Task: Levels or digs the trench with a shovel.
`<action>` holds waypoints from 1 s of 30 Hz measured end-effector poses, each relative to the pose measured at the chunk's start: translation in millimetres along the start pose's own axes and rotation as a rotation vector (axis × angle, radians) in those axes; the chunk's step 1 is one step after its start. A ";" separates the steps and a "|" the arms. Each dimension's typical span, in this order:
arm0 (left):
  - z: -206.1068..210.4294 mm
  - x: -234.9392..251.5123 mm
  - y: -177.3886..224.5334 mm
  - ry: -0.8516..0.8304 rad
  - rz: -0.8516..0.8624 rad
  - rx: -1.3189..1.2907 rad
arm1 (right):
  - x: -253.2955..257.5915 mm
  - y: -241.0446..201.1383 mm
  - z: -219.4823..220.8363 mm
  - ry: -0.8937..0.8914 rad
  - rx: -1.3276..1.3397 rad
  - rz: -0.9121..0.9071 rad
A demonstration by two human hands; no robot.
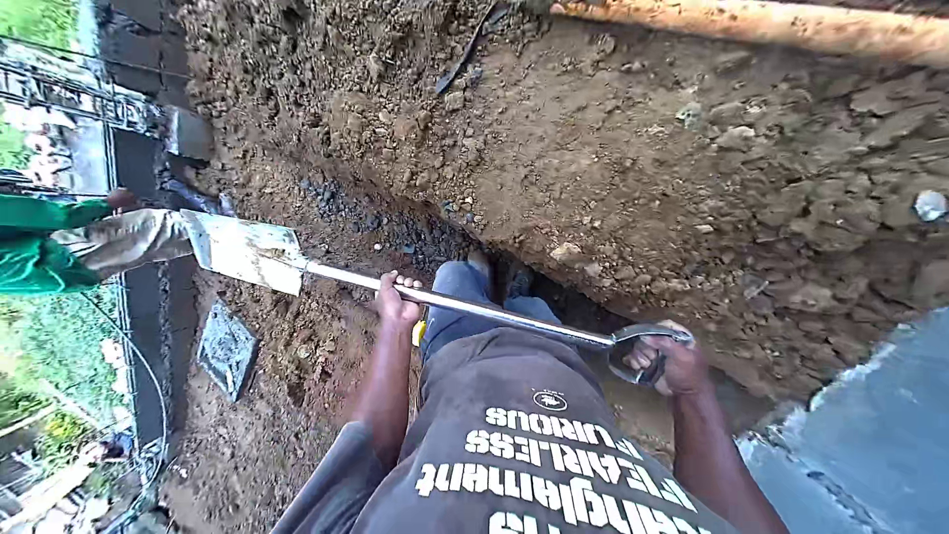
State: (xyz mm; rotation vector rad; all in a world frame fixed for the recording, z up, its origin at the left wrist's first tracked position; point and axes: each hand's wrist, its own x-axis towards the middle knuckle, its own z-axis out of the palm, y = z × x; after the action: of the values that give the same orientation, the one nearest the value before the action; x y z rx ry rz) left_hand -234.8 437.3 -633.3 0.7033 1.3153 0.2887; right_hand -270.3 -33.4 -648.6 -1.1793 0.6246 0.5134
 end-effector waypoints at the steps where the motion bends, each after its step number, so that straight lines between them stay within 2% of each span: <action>1: -2.6 -1.7 -2.6 0.014 0.001 0.004 | -2.5 -0.2 -1.3 0.001 -0.010 0.010; 7: 1.8 9.9 -10.5 0.062 0.005 0.002 | 7.5 6.2 -2.0 0.002 -0.018 0.028; 10: -8.8 4.0 -14.5 0.053 -0.019 0.020 | 4.8 1.8 -4.8 -0.016 -0.035 0.032; 17: -15.7 11.6 10.9 -0.030 0.105 0.001 | 47.9 -1.5 17.8 -0.134 -0.025 -0.024; 22: -17.8 2.6 38.2 -0.013 0.160 0.033 | 48.2 12.9 30.0 -0.151 -0.003 -0.011; 27: -8.6 12.2 47.8 0.028 0.139 0.104 | 28.8 28.3 38.1 -0.104 0.041 0.015; 30: -0.5 22.1 49.7 -0.011 0.088 0.140 | 26.9 35.2 40.2 -0.065 0.055 0.024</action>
State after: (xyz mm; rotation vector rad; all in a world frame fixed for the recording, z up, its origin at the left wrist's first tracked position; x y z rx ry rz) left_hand -220.1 488.0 -619.9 0.8815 1.3052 0.2651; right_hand -267.0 16.8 -681.0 -1.1000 0.5936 0.5492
